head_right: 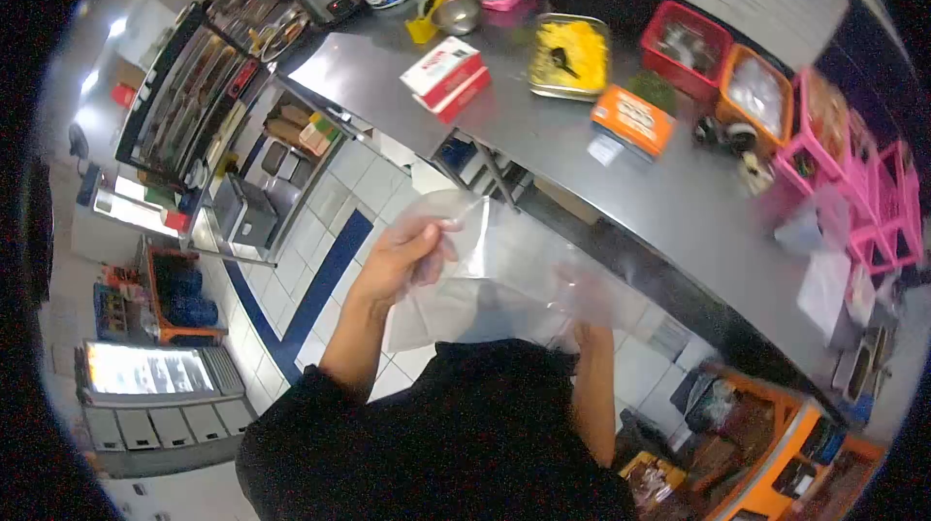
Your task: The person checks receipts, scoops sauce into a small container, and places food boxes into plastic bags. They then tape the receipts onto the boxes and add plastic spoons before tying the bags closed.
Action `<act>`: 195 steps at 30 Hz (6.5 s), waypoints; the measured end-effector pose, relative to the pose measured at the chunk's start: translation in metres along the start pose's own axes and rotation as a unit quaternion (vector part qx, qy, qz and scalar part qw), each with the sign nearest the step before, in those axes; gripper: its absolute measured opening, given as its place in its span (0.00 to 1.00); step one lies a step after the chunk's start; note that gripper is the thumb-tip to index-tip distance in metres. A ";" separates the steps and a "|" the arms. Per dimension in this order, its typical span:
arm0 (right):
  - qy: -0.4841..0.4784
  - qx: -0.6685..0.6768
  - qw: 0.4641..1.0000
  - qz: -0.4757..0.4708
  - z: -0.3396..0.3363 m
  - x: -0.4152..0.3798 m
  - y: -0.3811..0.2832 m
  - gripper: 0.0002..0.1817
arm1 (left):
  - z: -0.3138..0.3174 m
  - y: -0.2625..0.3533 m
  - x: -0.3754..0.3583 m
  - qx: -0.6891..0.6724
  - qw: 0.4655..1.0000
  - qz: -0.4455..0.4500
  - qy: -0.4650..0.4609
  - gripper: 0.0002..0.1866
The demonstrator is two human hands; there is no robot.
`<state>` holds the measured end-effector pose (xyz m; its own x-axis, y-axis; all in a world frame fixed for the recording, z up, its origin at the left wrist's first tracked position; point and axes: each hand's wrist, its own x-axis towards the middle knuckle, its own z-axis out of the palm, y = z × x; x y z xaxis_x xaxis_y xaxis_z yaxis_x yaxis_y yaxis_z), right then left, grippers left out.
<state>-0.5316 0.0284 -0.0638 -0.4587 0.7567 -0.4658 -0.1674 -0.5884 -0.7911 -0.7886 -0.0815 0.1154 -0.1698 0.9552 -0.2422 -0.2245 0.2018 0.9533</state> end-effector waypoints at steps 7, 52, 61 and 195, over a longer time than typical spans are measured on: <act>-0.247 0.012 0.967 0.062 0.136 0.055 0.001 0.21 | -0.199 -0.017 -0.012 -0.004 0.977 -0.012 0.211 0.21; -0.260 -0.565 0.726 -0.293 0.489 0.274 -0.007 0.10 | -0.470 -0.085 -0.021 0.480 0.690 -0.078 0.536 0.19; -0.231 -0.552 0.720 -0.351 0.543 0.268 -0.024 0.17 | -0.529 -0.018 -0.008 0.626 0.620 -0.102 0.462 0.29; 0.001 -0.036 0.989 -0.142 0.298 0.329 -0.207 0.34 | -0.294 0.083 0.399 0.482 0.804 0.306 -0.167 0.61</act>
<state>-0.9076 0.3146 0.0649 -0.3997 0.8896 -0.2210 -0.2275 -0.3299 -0.9162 -1.1568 0.2530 0.0453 0.3382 0.9115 0.2342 0.6786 -0.4086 0.6104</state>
